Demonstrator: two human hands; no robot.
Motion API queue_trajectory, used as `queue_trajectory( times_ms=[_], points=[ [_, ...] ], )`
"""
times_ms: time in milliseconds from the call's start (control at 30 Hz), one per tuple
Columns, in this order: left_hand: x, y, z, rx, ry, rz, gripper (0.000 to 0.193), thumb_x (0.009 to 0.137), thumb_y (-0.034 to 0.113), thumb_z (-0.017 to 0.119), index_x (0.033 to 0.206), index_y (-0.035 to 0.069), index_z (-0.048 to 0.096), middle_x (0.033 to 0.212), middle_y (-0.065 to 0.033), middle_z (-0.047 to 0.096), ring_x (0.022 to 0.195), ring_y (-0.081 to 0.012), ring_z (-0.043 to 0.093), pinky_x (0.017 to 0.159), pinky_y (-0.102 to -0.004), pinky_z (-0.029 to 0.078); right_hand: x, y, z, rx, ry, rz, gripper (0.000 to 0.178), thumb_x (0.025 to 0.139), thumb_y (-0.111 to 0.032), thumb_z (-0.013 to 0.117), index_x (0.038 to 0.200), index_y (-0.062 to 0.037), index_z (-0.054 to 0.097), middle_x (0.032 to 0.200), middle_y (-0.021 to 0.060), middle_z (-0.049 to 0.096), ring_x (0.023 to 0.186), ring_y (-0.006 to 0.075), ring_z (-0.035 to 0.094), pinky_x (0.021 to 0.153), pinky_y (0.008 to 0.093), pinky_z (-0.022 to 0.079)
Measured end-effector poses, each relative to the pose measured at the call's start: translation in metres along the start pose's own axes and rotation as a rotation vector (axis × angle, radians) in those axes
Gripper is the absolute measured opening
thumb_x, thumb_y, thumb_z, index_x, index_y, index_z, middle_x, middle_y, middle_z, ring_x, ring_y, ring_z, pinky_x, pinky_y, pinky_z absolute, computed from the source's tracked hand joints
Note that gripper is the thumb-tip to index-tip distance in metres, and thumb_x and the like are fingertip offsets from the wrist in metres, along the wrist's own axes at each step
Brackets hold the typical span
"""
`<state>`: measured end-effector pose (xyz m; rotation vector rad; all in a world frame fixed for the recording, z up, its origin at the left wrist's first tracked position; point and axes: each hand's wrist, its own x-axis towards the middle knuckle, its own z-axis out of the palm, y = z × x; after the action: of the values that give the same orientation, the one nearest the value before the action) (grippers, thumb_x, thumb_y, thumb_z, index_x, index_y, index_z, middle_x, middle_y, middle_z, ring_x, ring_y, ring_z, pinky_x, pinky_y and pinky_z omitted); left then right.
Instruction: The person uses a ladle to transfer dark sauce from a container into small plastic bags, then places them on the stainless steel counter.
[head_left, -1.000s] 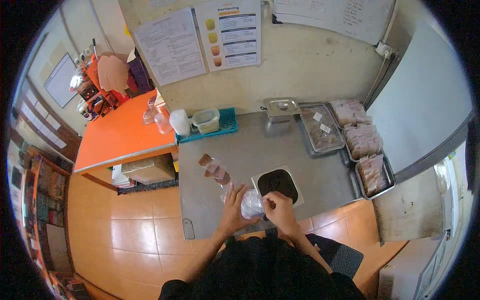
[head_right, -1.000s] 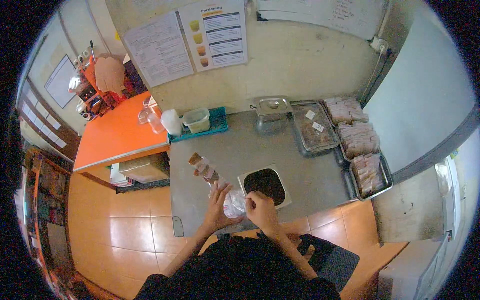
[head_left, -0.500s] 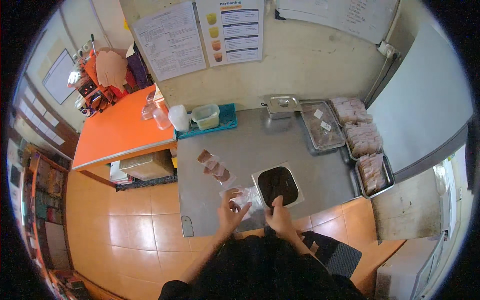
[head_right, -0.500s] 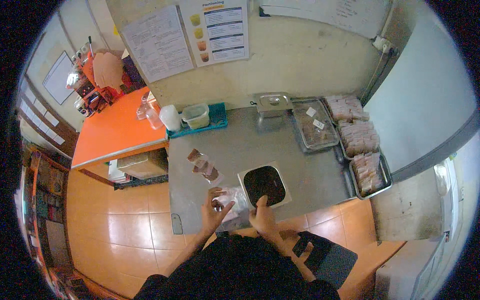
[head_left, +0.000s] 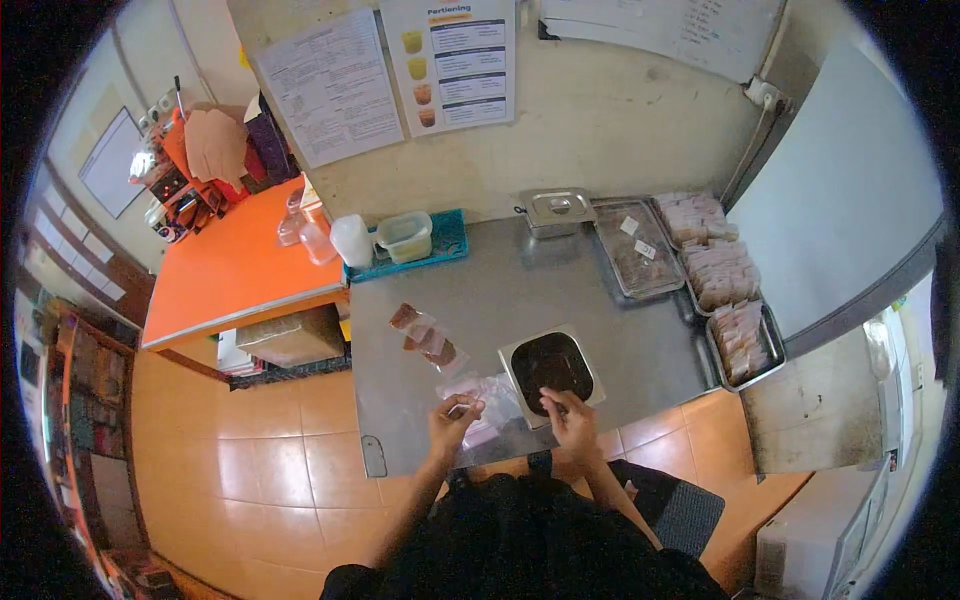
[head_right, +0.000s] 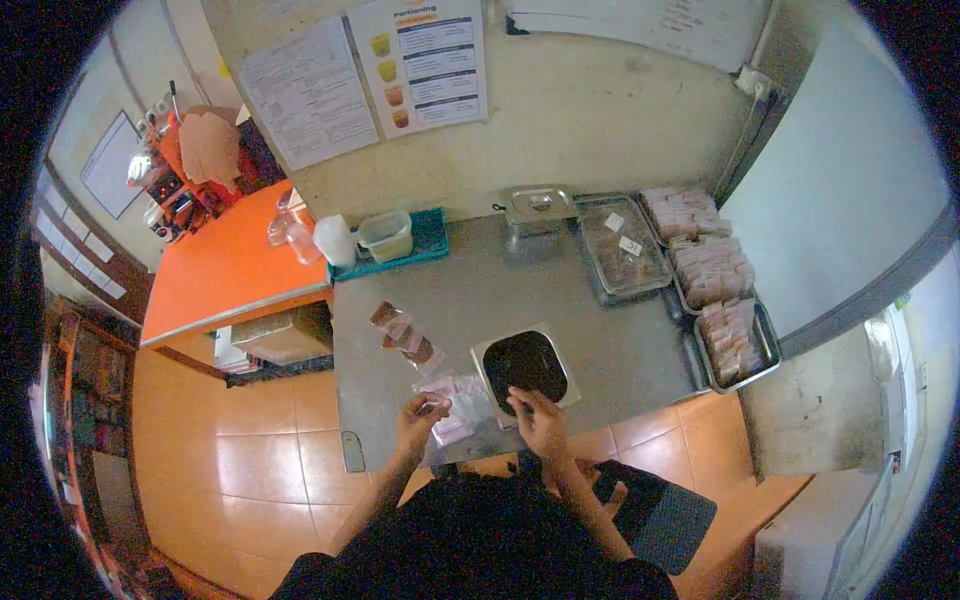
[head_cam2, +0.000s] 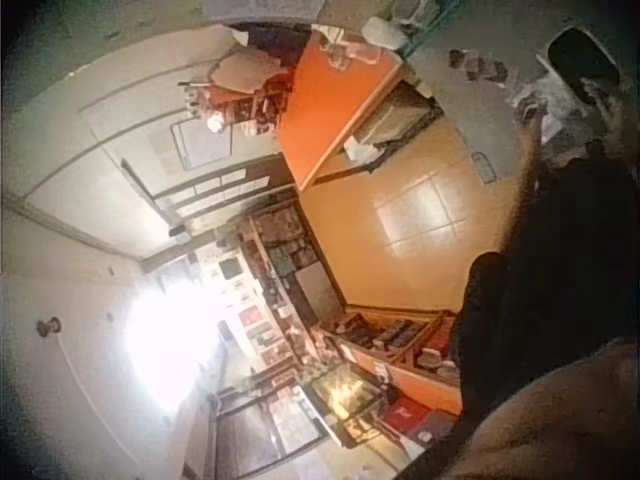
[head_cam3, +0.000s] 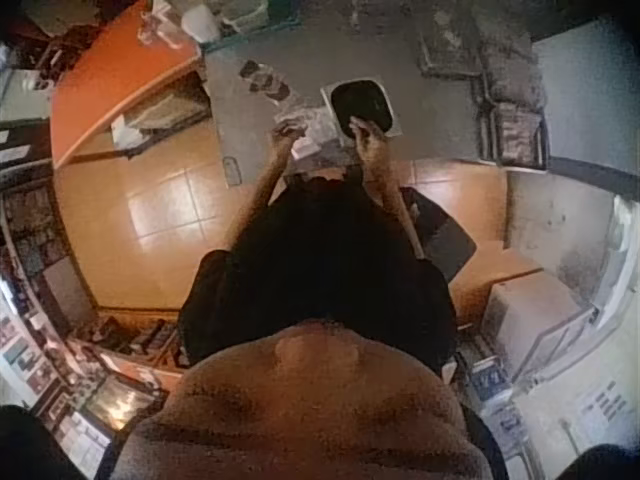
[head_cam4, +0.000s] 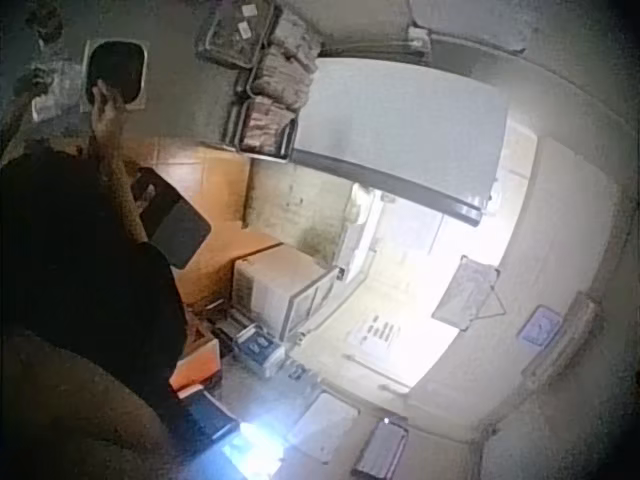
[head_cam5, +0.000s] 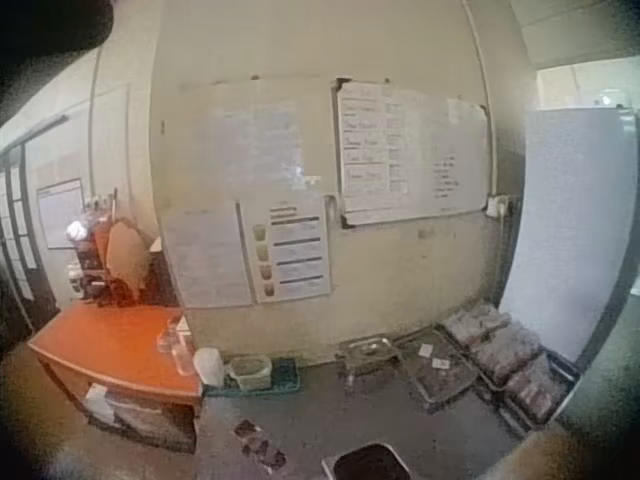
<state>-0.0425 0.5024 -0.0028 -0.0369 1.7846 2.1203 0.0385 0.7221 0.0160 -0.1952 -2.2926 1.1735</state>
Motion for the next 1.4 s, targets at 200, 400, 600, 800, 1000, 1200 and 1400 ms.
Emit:
queue_trajectory(
  times_ms=[200, 400, 600, 800, 1000, 1200, 1400],
  points=[
    [-0.001, 0.009, 0.005, 0.054, -0.007, -0.007, 0.018, 0.081, 0.011, 0.078, 0.091, 0.001, 0.065, 0.083, -0.0046, 0.066, 0.071, -0.0112, 0.060, 0.066, -0.0254, 0.048, -0.021, 0.012, 0.005, 0.385, 0.049, 0.346, 0.027, 0.098, -0.024, 0.058, 0.109, -0.0001, 0.066, 0.093, 0.0134, 0.071, 0.076, 0.0180, 0.069, 0.068, 0.0290, 0.054],
    [0.002, 0.017, 0.022, 0.181, 0.015, 0.131, 0.031, 0.080, 0.009, 0.078, 0.103, 0.000, 0.060, 0.099, -0.0087, 0.066, 0.070, -0.0103, 0.061, 0.063, -0.0249, 0.048, -0.038, 0.045, -0.007, 0.933, 0.412, 0.746, 0.037, 0.099, -0.032, 0.055, 0.110, 0.0023, 0.064, 0.088, 0.0091, 0.068, 0.075, 0.0142, 0.065, 0.072, 0.0252, 0.051],
    [0.007, 0.037, 0.038, 0.209, 0.016, 0.357, 0.050, 0.076, 0.008, 0.080, 0.118, 0.001, 0.053, 0.108, -0.0132, 0.064, 0.069, -0.0126, 0.062, 0.061, -0.0266, 0.049, -0.063, 0.062, -0.015, 1.354, 0.632, 0.925, 0.038, 0.100, -0.031, 0.054, 0.110, 0.0048, 0.060, 0.087, 0.0083, 0.066, 0.076, 0.0117, 0.063, 0.068, 0.0212, 0.054],
    [0.027, 0.055, 0.048, 0.544, 0.036, 0.614, 0.056, 0.072, 0.008, 0.081, 0.121, 0.002, 0.055, 0.106, -0.0139, 0.063, 0.069, -0.0166, 0.062, 0.064, -0.0295, 0.051, -0.044, 0.042, -0.038, 1.279, 0.735, 0.991, 0.034, 0.101, -0.028, 0.052, 0.110, 0.0035, 0.060, 0.086, 0.0069, 0.065, 0.069, 0.0106, 0.062, 0.064, 0.0192, 0.055],
    [0.044, 0.067, 0.069, 0.567, 0.031, 0.689, 0.057, 0.073, 0.006, 0.080, 0.123, 0.004, 0.055, 0.112, -0.0116, 0.063, 0.073, -0.0154, 0.064, 0.066, -0.0290, 0.052, -0.013, -0.012, -0.069, 1.248, 0.657, 0.640, 0.035, 0.099, -0.032, 0.055, 0.107, 0.0012, 0.064, 0.085, 0.0054, 0.065, 0.074, 0.0085, 0.060, 0.068, 0.0189, 0.051],
    [0.047, 0.060, 0.084, 0.546, 0.014, 0.693, 0.058, 0.071, 0.008, 0.080, 0.123, 0.005, 0.055, 0.105, -0.0145, 0.062, 0.068, -0.0200, 0.062, 0.062, -0.0328, 0.050, -0.040, 0.011, -0.060, 1.064, 0.646, 0.744, 0.037, 0.101, -0.030, 0.051, 0.114, 0.0039, 0.060, 0.087, 0.0036, 0.063, 0.077, 0.0097, 0.057, 0.072, 0.0206, 0.049],
    [0.046, 0.050, 0.090, 0.559, -0.011, 0.626, 0.063, 0.071, 0.010, 0.079, 0.127, 0.004, 0.051, 0.109, -0.0171, 0.062, 0.063, -0.0234, 0.062, 0.060, -0.0362, 0.051, -0.022, -0.008, -0.068, 1.017, 0.752, 0.712, 0.038, 0.098, -0.034, 0.057, 0.107, 0.0024, 0.064, 0.082, 0.0064, 0.065, 0.070, 0.0095, 0.059, 0.061, 0.0180, 0.048]
  ],
)
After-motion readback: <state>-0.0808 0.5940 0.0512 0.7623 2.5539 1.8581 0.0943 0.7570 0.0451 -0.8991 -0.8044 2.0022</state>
